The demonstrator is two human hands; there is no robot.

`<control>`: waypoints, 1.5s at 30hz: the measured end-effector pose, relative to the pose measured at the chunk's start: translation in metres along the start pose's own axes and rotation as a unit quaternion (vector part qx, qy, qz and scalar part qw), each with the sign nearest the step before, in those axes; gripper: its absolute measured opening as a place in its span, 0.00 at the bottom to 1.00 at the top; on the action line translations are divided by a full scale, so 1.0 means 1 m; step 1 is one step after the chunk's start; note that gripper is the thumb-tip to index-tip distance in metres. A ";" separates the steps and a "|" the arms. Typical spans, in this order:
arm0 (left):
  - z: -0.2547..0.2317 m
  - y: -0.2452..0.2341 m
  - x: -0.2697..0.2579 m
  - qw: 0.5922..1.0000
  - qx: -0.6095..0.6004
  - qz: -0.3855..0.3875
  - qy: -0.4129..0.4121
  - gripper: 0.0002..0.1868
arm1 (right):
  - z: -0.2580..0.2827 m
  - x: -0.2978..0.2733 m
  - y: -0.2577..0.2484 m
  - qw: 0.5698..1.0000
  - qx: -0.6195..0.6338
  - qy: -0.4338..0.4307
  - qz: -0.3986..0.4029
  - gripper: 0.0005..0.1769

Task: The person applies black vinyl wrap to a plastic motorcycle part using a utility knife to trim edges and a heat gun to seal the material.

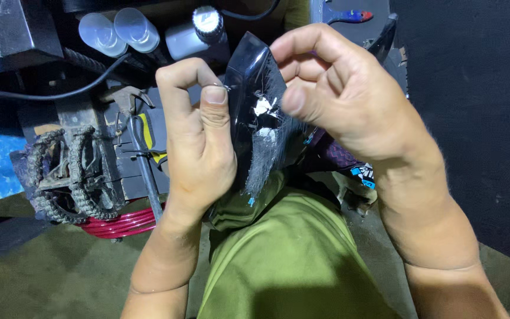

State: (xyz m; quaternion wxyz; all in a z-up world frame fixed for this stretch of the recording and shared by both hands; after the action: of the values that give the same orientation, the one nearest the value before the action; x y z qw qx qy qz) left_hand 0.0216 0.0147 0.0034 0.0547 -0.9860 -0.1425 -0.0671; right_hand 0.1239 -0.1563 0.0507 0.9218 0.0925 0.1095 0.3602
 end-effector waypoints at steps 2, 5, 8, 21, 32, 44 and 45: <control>0.002 -0.001 0.001 1.000 -0.025 0.002 -0.009 0.10 | 0.003 -0.001 0.001 1.000 0.025 -0.013 0.000 0.27; 0.003 0.001 0.001 0.998 -0.064 0.007 -0.023 0.10 | 0.000 -0.010 0.010 0.989 -0.089 -0.095 -0.066 0.23; 0.000 0.002 0.002 0.998 -0.063 0.004 -0.026 0.09 | 0.001 -0.028 0.028 0.867 -0.397 -0.249 -0.169 0.13; -0.005 0.005 0.002 0.999 0.028 -0.012 0.027 0.09 | -0.015 -0.026 0.044 0.727 -0.559 -0.360 -0.173 0.05; 0.002 0.005 0.001 0.998 -0.058 0.012 0.008 0.09 | -0.007 -0.040 0.016 0.955 -0.095 -0.181 -0.217 0.05; 0.009 0.011 -0.006 0.993 -0.083 0.029 0.079 0.08 | 0.029 -0.027 0.058 0.847 -0.395 -0.316 -0.161 0.11; 0.009 0.010 -0.008 0.995 -0.057 0.019 0.084 0.07 | 0.027 -0.028 0.059 0.843 -0.398 -0.318 -0.173 0.10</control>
State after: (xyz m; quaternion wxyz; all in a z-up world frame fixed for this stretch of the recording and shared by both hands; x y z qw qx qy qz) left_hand 0.0182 0.0043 -0.0071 0.0115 -0.9810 -0.1142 -0.1562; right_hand 0.0732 -0.1348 0.0953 0.9112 -0.1933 -0.3277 0.1581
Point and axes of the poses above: each hand's wrist, its own x-axis towards the middle knuckle, its own y-axis out of the palm, z = x × y, the point moved 2 cm from there along x, towards the middle knuckle, and after that the axes turned 4 degrees about -y, right-handed, at the moved point
